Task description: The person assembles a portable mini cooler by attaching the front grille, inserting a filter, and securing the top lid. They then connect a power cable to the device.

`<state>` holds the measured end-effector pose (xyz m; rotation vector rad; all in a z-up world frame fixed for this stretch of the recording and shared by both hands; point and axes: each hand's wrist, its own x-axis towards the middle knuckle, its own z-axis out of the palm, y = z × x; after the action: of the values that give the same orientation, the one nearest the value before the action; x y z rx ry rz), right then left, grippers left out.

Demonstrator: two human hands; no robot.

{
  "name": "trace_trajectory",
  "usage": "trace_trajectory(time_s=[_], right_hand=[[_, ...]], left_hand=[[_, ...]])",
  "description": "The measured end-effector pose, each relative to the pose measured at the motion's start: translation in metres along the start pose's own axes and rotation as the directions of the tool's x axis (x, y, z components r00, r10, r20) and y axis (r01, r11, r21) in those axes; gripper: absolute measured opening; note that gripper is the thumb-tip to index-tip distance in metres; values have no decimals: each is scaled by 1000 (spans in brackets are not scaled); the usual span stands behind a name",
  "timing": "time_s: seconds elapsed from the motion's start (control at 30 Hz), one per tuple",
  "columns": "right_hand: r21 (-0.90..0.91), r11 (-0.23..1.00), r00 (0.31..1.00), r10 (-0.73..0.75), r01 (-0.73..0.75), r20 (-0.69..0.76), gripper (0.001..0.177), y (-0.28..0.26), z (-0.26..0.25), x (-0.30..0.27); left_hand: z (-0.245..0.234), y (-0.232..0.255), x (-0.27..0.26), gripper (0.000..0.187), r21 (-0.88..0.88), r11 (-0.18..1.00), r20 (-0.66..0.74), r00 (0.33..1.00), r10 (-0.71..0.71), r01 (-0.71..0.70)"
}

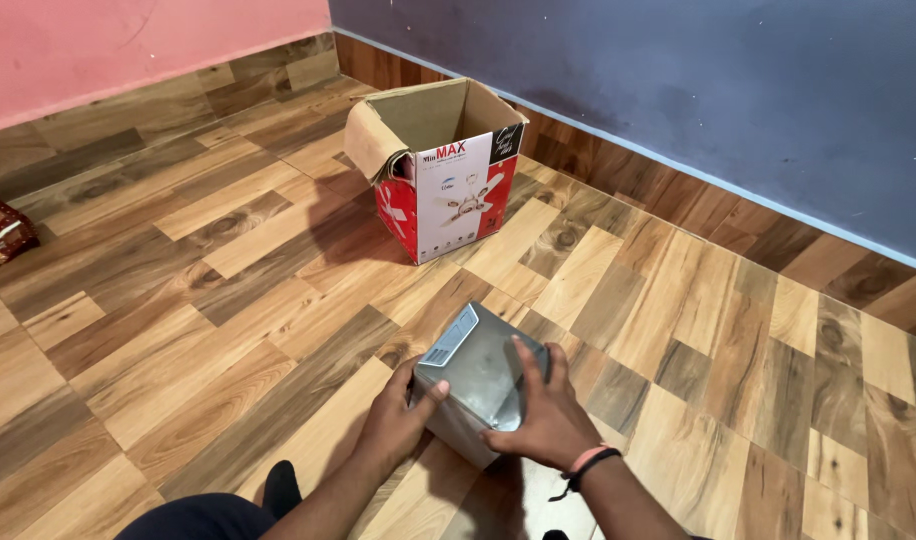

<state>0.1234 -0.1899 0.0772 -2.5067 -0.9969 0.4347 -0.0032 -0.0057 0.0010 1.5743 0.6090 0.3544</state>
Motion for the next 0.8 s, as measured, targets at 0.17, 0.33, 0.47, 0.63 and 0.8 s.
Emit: trace_trajectory(time_s=[0.17, 0.33, 0.47, 0.63, 0.8], right_hand=[[50, 998, 989, 28, -36, 148, 154, 35, -8, 11], [165, 975, 984, -160, 147, 72, 162, 51, 21, 19], [204, 967, 985, -165, 151, 53, 161, 60, 33, 23], [201, 970, 987, -149, 133, 63, 161, 56, 28, 25], [276, 957, 987, 50, -91, 153, 143, 47, 21, 21]], left_hand=[[-7, 18, -17, 68, 467, 744, 92, 863, 497, -478], [-3, 26, -29, 54, 554, 543, 145, 716, 683, -631], [-1, 25, -33, 49, 471, 655, 94, 772, 628, -590], [-14, 30, -13, 84, 378, 917, -207, 954, 219, -129], [-25, 34, 5, 70, -330, 782, 110, 844, -524, 529]])
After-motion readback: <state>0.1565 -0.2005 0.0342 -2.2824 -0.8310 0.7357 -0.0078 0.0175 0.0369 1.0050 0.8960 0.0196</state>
